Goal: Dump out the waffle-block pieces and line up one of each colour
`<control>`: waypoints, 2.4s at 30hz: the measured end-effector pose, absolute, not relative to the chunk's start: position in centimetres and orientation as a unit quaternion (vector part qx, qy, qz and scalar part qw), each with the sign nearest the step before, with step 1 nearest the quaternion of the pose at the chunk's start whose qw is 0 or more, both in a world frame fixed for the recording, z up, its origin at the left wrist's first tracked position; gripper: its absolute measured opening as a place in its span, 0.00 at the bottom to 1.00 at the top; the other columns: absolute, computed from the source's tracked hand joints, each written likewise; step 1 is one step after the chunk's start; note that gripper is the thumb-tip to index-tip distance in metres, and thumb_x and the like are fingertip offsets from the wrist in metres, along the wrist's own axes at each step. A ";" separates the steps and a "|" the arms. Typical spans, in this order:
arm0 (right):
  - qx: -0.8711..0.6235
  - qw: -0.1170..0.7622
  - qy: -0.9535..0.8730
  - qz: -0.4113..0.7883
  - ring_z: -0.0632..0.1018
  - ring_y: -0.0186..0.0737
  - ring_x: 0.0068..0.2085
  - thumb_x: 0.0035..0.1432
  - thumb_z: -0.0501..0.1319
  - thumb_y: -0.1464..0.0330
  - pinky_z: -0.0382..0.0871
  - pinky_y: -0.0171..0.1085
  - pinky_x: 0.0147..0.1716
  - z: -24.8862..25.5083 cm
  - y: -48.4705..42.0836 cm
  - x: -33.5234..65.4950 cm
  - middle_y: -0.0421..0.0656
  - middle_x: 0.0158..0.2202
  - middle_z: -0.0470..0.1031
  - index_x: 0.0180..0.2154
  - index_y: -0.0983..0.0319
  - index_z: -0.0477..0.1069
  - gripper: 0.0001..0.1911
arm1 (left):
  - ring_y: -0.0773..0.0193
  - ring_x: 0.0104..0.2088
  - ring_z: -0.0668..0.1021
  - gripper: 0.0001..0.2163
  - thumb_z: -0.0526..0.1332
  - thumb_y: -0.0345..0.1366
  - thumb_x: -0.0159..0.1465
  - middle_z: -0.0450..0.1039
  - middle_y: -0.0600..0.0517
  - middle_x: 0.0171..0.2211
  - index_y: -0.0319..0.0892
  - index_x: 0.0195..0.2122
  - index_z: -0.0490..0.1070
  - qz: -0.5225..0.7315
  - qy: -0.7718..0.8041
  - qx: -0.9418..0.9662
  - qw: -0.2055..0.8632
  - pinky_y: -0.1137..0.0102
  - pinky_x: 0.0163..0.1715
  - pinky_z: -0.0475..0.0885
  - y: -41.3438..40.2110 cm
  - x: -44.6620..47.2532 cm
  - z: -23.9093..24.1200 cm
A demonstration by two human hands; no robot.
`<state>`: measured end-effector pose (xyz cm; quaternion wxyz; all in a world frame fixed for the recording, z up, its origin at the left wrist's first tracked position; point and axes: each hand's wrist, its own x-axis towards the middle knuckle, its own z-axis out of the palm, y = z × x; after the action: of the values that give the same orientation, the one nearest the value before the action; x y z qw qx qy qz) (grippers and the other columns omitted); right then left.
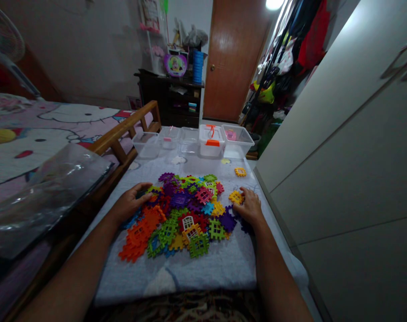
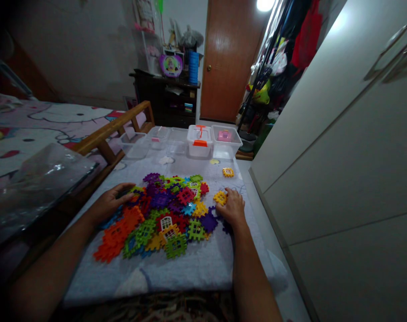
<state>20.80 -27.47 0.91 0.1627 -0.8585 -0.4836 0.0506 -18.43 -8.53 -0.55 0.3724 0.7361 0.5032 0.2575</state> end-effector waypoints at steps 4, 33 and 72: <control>-0.867 0.151 -0.473 0.048 0.72 0.53 0.53 0.52 0.64 0.61 0.62 0.46 0.52 0.9 -27.2 20.8 0.50 0.53 0.73 0.59 0.61 0.66 0.33 | 0.47 0.54 0.78 0.33 0.62 0.61 0.53 0.77 0.44 0.53 0.42 0.52 0.74 0.255 0.504 0.731 0.382 0.57 0.59 0.69 -8.7 -18.3 -0.2; -0.927 0.105 -0.359 -0.008 0.71 0.60 0.54 0.54 0.63 0.51 0.64 0.51 0.52 1.6 -26.5 20.5 0.57 0.51 0.72 0.52 0.64 0.73 0.30 | 0.47 0.54 0.78 0.33 0.61 0.61 0.55 0.77 0.44 0.53 0.43 0.54 0.73 0.246 0.497 0.745 0.371 0.58 0.58 0.69 -8.4 -18.6 -0.7; -0.941 0.166 -0.292 -0.040 0.72 0.61 0.55 0.51 0.64 0.47 0.65 0.52 0.51 3.6 -17.6 26.1 0.59 0.52 0.73 0.48 0.68 0.75 0.34 | 0.46 0.53 0.79 0.33 0.62 0.63 0.54 0.78 0.44 0.53 0.44 0.53 0.75 0.250 0.501 0.740 0.372 0.57 0.57 0.70 -8.3 -18.7 -0.9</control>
<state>26.08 -17.64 3.56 0.1658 -0.9411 -0.2921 -0.0397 -18.72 -8.34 -0.94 0.3723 0.7399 0.5015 0.2499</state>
